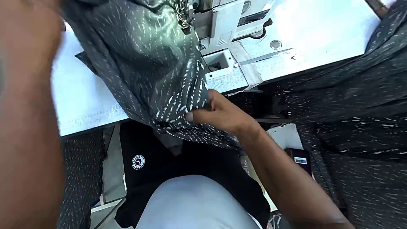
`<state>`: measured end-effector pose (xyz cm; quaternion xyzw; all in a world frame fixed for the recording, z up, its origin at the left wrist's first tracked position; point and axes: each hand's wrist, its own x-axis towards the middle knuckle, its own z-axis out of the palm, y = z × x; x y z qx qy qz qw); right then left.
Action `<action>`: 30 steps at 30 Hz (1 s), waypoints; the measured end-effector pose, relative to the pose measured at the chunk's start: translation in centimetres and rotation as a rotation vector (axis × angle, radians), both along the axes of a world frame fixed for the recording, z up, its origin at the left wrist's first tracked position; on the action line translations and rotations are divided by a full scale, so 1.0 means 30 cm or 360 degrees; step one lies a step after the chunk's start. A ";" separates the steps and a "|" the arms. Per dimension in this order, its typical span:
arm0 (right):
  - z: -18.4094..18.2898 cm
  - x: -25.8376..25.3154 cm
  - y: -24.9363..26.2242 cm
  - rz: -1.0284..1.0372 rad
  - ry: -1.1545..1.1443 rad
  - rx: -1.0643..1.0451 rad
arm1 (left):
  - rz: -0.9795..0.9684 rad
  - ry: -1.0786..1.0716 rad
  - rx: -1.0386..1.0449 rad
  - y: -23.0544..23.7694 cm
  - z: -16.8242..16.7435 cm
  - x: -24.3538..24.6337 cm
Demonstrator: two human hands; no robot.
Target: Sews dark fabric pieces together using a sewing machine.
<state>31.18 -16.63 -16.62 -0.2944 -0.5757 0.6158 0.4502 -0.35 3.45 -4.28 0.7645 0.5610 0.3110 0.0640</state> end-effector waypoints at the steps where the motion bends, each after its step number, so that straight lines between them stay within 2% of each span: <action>1: -0.010 0.005 -0.017 -0.0014 -0.0006 -0.0004 | -0.0171 0.0159 0.0012 -0.144 0.007 0.107; 3: -0.044 0.018 -0.038 -0.0045 -0.0087 -0.0020 | -0.0458 0.0207 -0.0259 -0.412 -0.069 0.281; 5: -0.070 0.022 -0.061 -0.0023 -0.0143 -0.0040 | -0.0583 0.0055 -0.0595 -0.555 -0.207 0.349; 8: -0.072 0.035 -0.095 0.0080 -0.0196 -0.0050 | -0.0598 -0.0367 -0.0918 -0.650 -0.314 0.346; 11: -0.090 0.062 -0.114 0.0103 -0.0292 -0.0055 | -0.0616 -0.1011 -0.1295 -0.710 -0.361 0.308; 14: -0.060 0.071 -0.168 0.0076 -0.0287 0.0030 | -0.0431 -0.1352 -0.1397 -0.784 -0.377 0.261; 15: -0.044 0.080 -0.178 0.0043 -0.0257 0.0051 | -0.0372 -0.1455 -0.1373 -0.790 -0.367 0.252; 17: -0.023 0.089 -0.155 -0.0111 -0.0261 0.0021 | -0.0318 -0.1444 -0.1021 -0.765 -0.322 0.260; 20: -0.004 0.056 -0.140 -0.0334 -0.0247 -0.0011 | -0.0434 -0.0801 -0.0279 -0.795 -0.197 0.289; 21: 0.011 0.045 -0.162 -0.0380 -0.0228 -0.0002 | -0.0501 -0.0607 -0.0126 -0.837 -0.174 0.300; 22: 0.017 0.031 -0.206 -0.0422 -0.0229 0.0002 | -0.0580 -0.0541 -0.0115 -0.889 -0.174 0.309; 24: -0.012 0.007 -0.298 -0.0557 -0.0313 -0.0006 | -0.0614 -0.0763 -0.0410 -0.959 -0.229 0.331; 28: -0.082 -0.021 -0.365 -0.0654 -0.0414 0.0023 | -0.0090 -0.1549 -0.1147 -0.972 -0.339 0.372; 30: -0.071 -0.025 -0.375 -0.0644 -0.0392 -0.0005 | -0.0002 -0.1800 -0.1379 -0.999 -0.358 0.374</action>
